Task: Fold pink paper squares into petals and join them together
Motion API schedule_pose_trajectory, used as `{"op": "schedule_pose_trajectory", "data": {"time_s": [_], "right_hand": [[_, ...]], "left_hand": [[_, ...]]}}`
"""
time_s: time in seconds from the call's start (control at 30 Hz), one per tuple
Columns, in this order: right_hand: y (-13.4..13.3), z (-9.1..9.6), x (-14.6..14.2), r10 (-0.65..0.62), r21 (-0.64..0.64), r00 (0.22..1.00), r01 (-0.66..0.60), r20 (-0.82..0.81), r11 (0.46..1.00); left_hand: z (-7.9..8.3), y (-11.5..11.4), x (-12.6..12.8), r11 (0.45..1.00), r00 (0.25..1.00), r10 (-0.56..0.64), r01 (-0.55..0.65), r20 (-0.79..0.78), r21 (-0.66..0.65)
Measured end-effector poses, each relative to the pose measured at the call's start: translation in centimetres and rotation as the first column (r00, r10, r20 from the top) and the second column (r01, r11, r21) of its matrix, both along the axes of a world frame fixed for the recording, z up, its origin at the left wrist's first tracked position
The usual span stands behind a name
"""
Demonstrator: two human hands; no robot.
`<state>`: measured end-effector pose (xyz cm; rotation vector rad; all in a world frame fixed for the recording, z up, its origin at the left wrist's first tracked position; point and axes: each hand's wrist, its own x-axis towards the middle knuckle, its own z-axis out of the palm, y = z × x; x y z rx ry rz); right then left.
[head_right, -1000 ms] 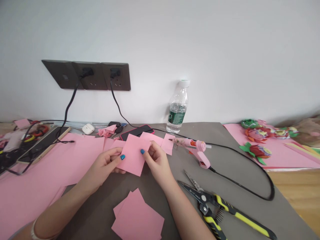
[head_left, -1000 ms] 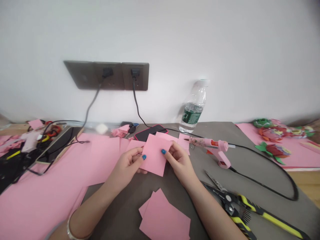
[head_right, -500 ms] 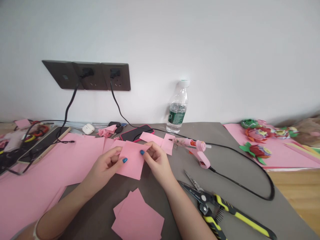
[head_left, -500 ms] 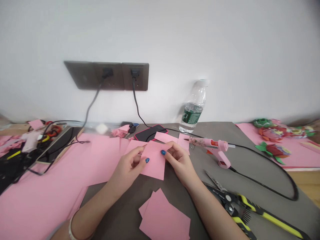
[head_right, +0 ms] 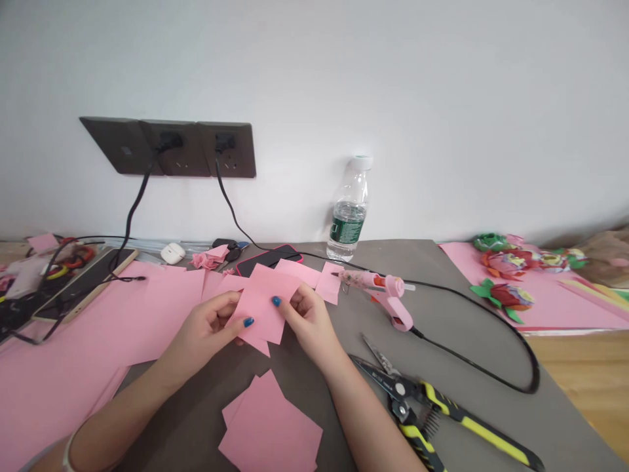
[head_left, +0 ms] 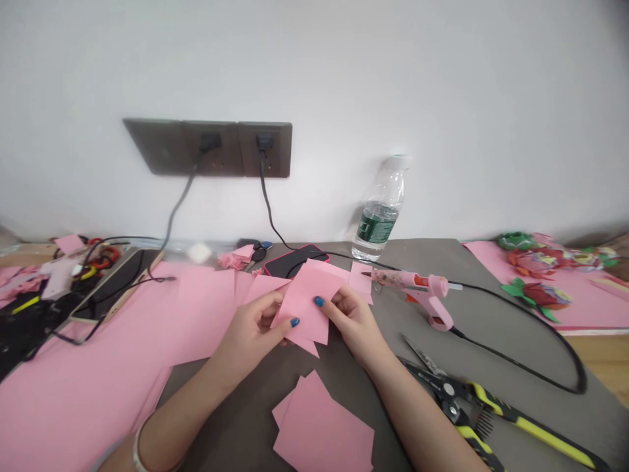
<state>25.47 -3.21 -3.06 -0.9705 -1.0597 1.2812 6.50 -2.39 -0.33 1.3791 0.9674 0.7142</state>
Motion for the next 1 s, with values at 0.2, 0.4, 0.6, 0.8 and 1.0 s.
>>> {"op": "schedule_pose_trajectory", "data": {"time_s": [0.2,0.4,0.6,0.8,1.0], "right_hand": [[0.05,-0.27,0.2,-0.119,-0.041,0.992,0.12,0.034,0.992],[-0.33,0.02,0.36,-0.045,-0.011,0.987,0.047,0.156,0.999],[-0.2,-0.16,0.53,-0.062,0.09,0.987,0.049,0.15,0.995],[-0.13,-0.03,0.42,-0.134,0.054,0.988,0.131,0.076,0.99],[-0.4,-0.04,-0.01,0.011,0.121,0.985,-0.032,0.17,0.992]], "left_hand": [[0.11,-0.14,0.18,0.999,0.997,-0.007,0.005,0.078,0.031],[-0.19,0.05,-0.04,0.984,0.981,0.132,-0.113,-0.14,0.137],[-0.2,0.41,-0.35,0.967,0.956,0.186,-0.136,-0.227,0.217],[0.33,0.42,-0.13,0.981,0.987,0.13,-0.114,-0.098,0.16],[-0.34,0.54,-0.26,0.97,0.97,0.234,-0.227,-0.064,0.091]]}}
